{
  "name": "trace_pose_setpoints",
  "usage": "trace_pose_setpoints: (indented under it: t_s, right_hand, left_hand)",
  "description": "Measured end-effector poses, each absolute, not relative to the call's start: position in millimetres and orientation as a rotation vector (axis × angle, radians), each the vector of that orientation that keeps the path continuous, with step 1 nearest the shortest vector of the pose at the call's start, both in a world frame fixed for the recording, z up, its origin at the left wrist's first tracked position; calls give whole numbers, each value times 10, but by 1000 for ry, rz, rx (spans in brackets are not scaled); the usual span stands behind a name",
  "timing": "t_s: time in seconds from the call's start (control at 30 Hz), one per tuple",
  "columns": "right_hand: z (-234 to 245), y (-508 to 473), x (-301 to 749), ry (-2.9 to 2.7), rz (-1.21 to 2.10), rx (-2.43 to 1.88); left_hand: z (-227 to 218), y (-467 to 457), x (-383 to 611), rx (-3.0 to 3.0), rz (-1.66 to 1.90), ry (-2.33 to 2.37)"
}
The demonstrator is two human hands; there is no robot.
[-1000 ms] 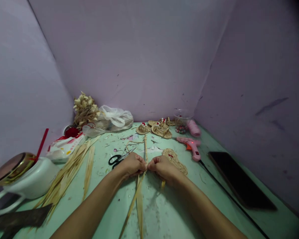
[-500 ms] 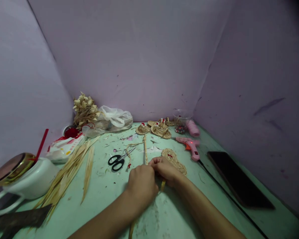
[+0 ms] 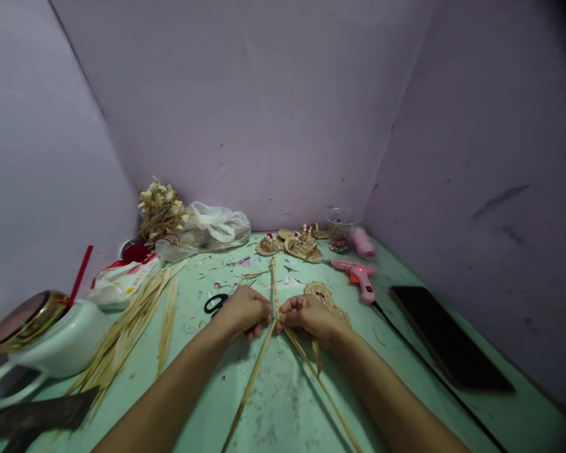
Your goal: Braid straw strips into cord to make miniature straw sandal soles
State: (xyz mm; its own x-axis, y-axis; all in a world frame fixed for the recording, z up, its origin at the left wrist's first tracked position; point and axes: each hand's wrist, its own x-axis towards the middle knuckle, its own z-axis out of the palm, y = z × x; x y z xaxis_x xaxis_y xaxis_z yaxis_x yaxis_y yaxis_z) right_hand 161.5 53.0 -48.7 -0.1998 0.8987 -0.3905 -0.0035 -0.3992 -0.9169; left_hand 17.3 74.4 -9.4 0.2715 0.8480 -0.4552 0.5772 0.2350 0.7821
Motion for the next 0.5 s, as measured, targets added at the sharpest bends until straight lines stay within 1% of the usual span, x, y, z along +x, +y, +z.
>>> trace_pose_setpoints:
  t_s: [0.13, 0.2, 0.33, 0.4, 0.5]
  right_hand:
    - [-458, 533, 1627, -1073, 1706, -1353]
    - [-478, 550, 1638, -1075, 1673, -1393]
    - [-548, 589, 1657, -1249, 1613, -1397]
    - [-571, 600, 1660, -1420, 1513, -1427]
    - [-575, 604, 1657, -1648, 1257, -1529]
  left_hand:
    - [-265, 746, 224, 1153, 297, 1147]
    - [-317, 743, 239, 1116, 294, 1144]
    - [-312, 747, 244, 1288, 258, 1282]
    - [-296, 751, 238, 1353, 227, 1339]
    - [-302, 750, 225, 1365, 202, 1356]
